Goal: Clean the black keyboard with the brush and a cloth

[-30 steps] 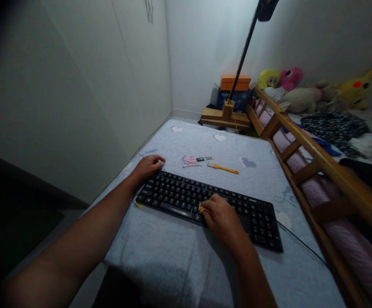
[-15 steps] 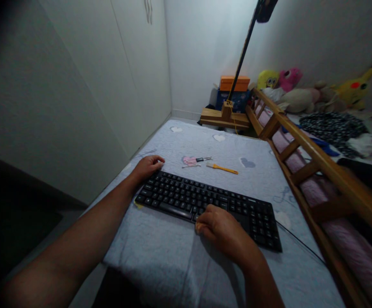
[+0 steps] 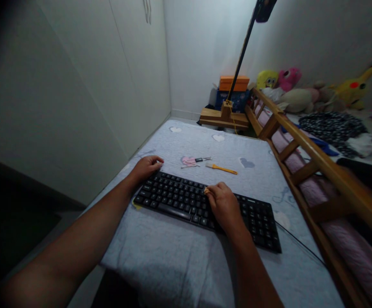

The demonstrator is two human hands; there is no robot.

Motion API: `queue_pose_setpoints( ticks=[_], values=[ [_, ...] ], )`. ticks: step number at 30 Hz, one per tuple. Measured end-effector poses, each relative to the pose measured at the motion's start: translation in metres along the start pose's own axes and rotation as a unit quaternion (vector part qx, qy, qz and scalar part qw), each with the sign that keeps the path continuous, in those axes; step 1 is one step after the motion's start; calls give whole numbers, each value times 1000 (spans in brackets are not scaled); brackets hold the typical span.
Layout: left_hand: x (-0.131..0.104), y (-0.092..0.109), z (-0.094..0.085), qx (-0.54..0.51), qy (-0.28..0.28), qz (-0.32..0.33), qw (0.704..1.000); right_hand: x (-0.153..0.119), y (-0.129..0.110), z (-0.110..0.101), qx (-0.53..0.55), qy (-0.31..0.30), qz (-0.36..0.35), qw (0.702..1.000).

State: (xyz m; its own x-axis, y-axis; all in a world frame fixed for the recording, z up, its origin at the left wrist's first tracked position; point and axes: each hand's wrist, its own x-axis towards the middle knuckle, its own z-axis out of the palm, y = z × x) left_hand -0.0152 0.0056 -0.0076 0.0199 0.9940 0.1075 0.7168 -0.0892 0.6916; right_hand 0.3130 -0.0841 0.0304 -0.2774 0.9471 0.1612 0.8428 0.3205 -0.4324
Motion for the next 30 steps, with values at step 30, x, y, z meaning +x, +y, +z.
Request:
queue_pose_setpoints(
  ticks=[30],
  values=[
    [-2, 2, -1, -10, -3, -4, 1000, -53, -27, -33, 83, -213, -51, 972]
  ],
)
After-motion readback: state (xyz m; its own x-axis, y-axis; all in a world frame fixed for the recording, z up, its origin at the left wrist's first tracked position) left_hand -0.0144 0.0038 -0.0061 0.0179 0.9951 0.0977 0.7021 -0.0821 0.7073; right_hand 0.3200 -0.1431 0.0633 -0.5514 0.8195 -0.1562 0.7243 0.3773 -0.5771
